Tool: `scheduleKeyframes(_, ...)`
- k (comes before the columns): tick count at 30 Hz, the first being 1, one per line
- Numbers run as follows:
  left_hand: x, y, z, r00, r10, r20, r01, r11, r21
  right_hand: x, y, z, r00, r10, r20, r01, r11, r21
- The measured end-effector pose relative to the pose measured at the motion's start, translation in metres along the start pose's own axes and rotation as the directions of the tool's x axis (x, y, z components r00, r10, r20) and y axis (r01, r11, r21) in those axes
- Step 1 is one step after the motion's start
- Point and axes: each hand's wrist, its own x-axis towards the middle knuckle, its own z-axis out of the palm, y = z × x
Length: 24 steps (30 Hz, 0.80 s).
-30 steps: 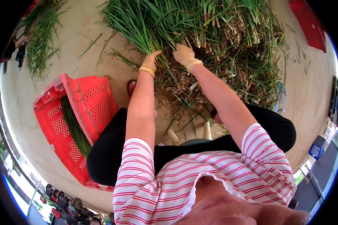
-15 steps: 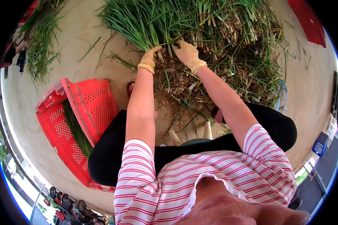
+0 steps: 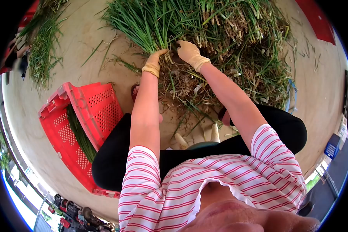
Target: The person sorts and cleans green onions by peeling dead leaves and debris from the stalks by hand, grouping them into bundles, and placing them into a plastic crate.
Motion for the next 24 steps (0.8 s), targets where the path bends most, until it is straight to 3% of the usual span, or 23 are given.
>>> scheduleKeyframes(1,0.002,-0.001,-0.003,1.000,0.000,0.023,-0.001,0.999,0.044,0.000,0.000,0.002,1.000,0.002,0.000,-0.002,1.000,0.002)
scheduleKeyframes(3,-0.004,0.002,-0.002,0.993,-0.064,0.097,0.061,0.998,0.028,0.003,-0.004,0.003,0.982,0.153,0.113,-0.150,0.988,-0.035)
scheduleKeyframes(5,-0.021,0.007,0.009,0.999,0.034,-0.030,-0.029,0.988,0.151,0.017,0.001,0.012,0.972,0.182,0.147,-0.184,0.983,0.001)
scheduleKeyframes(7,-0.016,0.003,0.005,1.000,0.016,-0.027,-0.011,0.987,0.159,0.028,-0.002,0.010,0.836,0.144,0.529,-0.043,0.979,-0.199)
scheduleKeyframes(8,-0.013,0.003,0.004,1.000,-0.002,-0.022,0.005,0.986,0.166,0.027,-0.003,0.013,0.838,0.141,0.527,-0.040,0.979,-0.198)
scheduleKeyframes(9,-0.016,0.004,0.006,1.000,0.000,-0.022,0.004,0.986,0.166,0.014,-0.009,0.010,0.934,0.082,0.348,-0.051,0.994,-0.096)
scheduleKeyframes(10,-0.023,0.003,0.010,1.000,-0.018,-0.005,0.018,0.998,0.053,0.005,-0.011,0.012,0.988,0.040,0.150,-0.042,0.999,0.007)
scheduleKeyframes(11,-0.028,0.004,0.014,0.999,-0.033,0.014,0.034,0.998,-0.060,0.000,-0.014,0.013,0.988,0.041,0.150,-0.042,0.999,0.008)
scheduleKeyframes(12,-0.024,0.000,0.011,0.998,0.007,0.057,0.002,0.986,-0.167,-0.003,-0.016,0.017,0.993,-0.079,0.087,0.094,0.977,-0.192)
scheduleKeyframes(13,-0.021,-0.004,0.009,0.998,0.007,0.057,0.002,0.987,-0.163,-0.004,-0.018,0.018,0.977,-0.207,0.049,0.210,0.897,-0.390)
scheduleKeyframes(15,-0.018,-0.013,0.009,0.994,0.079,0.077,-0.055,0.962,-0.267,-0.001,-0.023,0.012,0.981,-0.174,0.091,0.196,0.899,-0.391)
scheduleKeyframes(17,-0.018,-0.011,0.008,0.988,0.087,0.130,-0.053,0.969,-0.242,0.003,-0.030,-0.006,0.904,-0.025,0.427,0.196,0.912,-0.361)
scheduleKeyframes(19,-0.053,0.015,0.021,0.995,-0.016,-0.097,0.019,0.999,0.028,0.010,-0.020,-0.023,0.857,-0.176,0.484,0.203,0.979,-0.004)
scheduleKeyframes(21,-0.044,0.022,-0.006,0.986,0.049,0.157,-0.035,0.995,-0.096,0.053,0.034,-0.012,0.722,-0.536,0.437,0.666,0.708,-0.232)
scheduleKeyframes(23,-0.078,0.049,-0.008,0.968,0.102,0.230,-0.029,0.953,-0.302,0.047,0.031,-0.019,0.782,-0.385,0.490,0.613,0.333,-0.716)
scheduleKeyframes(24,-0.094,0.065,-0.011,0.959,0.124,0.253,-0.042,0.951,-0.307,0.043,0.027,-0.021,0.786,-0.402,0.470,0.606,0.346,-0.716)
